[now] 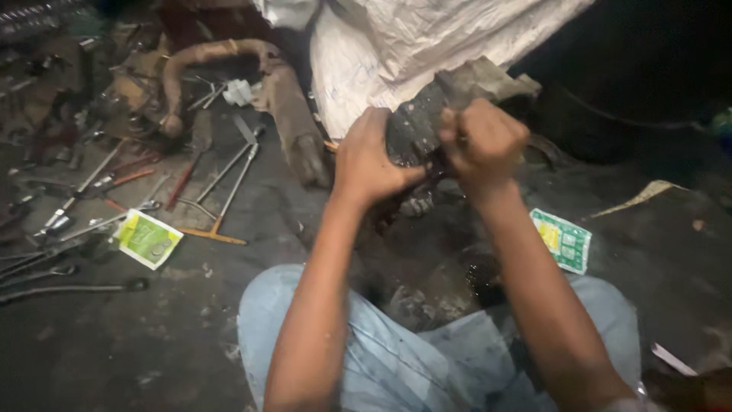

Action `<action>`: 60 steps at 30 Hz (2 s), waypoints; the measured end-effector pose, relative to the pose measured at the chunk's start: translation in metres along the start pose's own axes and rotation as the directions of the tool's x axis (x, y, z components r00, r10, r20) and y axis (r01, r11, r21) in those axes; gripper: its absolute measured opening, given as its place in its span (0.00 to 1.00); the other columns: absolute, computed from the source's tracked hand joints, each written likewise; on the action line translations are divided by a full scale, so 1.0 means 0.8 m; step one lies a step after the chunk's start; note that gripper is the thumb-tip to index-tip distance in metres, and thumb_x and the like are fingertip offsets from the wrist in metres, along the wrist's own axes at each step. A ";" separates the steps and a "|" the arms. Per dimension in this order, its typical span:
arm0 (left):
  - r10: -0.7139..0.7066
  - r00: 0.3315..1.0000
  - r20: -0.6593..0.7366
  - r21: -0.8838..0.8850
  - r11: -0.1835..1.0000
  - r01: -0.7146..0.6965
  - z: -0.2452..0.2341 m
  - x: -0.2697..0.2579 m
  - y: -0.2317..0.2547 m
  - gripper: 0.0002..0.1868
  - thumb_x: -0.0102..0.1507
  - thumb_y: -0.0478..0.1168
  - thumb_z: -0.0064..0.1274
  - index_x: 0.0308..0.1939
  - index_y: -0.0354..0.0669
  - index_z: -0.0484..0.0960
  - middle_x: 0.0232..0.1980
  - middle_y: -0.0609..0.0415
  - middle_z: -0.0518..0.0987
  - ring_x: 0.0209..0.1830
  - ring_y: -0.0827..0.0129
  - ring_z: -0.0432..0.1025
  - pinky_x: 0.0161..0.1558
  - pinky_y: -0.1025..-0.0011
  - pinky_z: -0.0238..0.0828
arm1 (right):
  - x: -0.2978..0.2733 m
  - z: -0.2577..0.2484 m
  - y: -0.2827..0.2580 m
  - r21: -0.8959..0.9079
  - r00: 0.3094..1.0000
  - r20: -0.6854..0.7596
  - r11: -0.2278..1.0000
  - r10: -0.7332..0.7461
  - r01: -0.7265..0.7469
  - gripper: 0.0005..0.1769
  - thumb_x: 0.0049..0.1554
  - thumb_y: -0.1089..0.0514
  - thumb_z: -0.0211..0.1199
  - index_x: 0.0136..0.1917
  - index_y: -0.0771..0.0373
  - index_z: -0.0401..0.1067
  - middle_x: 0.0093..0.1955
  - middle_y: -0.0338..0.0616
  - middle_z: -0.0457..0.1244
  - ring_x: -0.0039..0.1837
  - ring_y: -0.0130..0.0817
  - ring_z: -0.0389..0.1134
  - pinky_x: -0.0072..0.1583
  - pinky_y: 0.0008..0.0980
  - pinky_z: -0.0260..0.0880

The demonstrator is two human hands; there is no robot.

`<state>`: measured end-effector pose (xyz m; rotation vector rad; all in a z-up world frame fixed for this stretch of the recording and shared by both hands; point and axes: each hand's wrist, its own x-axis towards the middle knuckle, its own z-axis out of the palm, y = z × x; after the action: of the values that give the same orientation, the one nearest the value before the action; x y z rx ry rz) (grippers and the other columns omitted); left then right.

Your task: The person sits on the floor and uses a small metal tool to scrape and clean a greasy mechanical component. They repeatedly rub the tool against the surface of the part to remove grime and oil, occasionally adjusting their grip and the angle of the part.

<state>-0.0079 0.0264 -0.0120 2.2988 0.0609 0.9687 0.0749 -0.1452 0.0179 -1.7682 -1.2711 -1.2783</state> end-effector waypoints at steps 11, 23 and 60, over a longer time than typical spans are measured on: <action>0.031 0.999 -0.041 -0.018 0.999 -0.032 0.010 -0.006 -0.021 0.44 0.40 0.55 0.74 0.52 0.36 0.74 0.51 0.44 0.77 0.56 0.46 0.71 0.56 0.56 0.69 | -0.019 0.006 0.038 0.093 0.988 -0.107 0.990 0.112 -0.102 0.26 0.75 0.50 0.57 0.39 0.64 0.59 0.34 0.47 0.54 0.36 0.40 0.59 0.40 0.37 0.56; 0.072 0.997 -0.025 -0.005 0.997 -0.072 0.005 -0.001 -0.009 0.43 0.41 0.54 0.74 0.52 0.35 0.74 0.50 0.42 0.76 0.55 0.44 0.71 0.54 0.54 0.68 | -0.049 -0.032 -0.002 0.387 0.876 -0.137 0.839 0.462 -0.382 0.30 0.73 0.40 0.61 0.42 0.67 0.62 0.37 0.44 0.59 0.39 0.28 0.60 0.44 0.31 0.60; 0.078 0.997 -0.002 -0.022 0.997 -0.078 0.009 -0.002 0.013 0.44 0.41 0.55 0.75 0.53 0.34 0.73 0.52 0.42 0.76 0.57 0.45 0.71 0.56 0.55 0.69 | -0.047 -0.032 -0.019 0.051 0.947 0.042 0.946 0.318 -0.320 0.20 0.76 0.55 0.62 0.43 0.67 0.67 0.37 0.49 0.60 0.38 0.36 0.62 0.43 0.35 0.59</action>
<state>-0.0062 0.0140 -0.0111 2.2950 -0.0390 1.0051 0.0490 -0.1751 -0.0096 -1.8691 -0.9765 -1.0224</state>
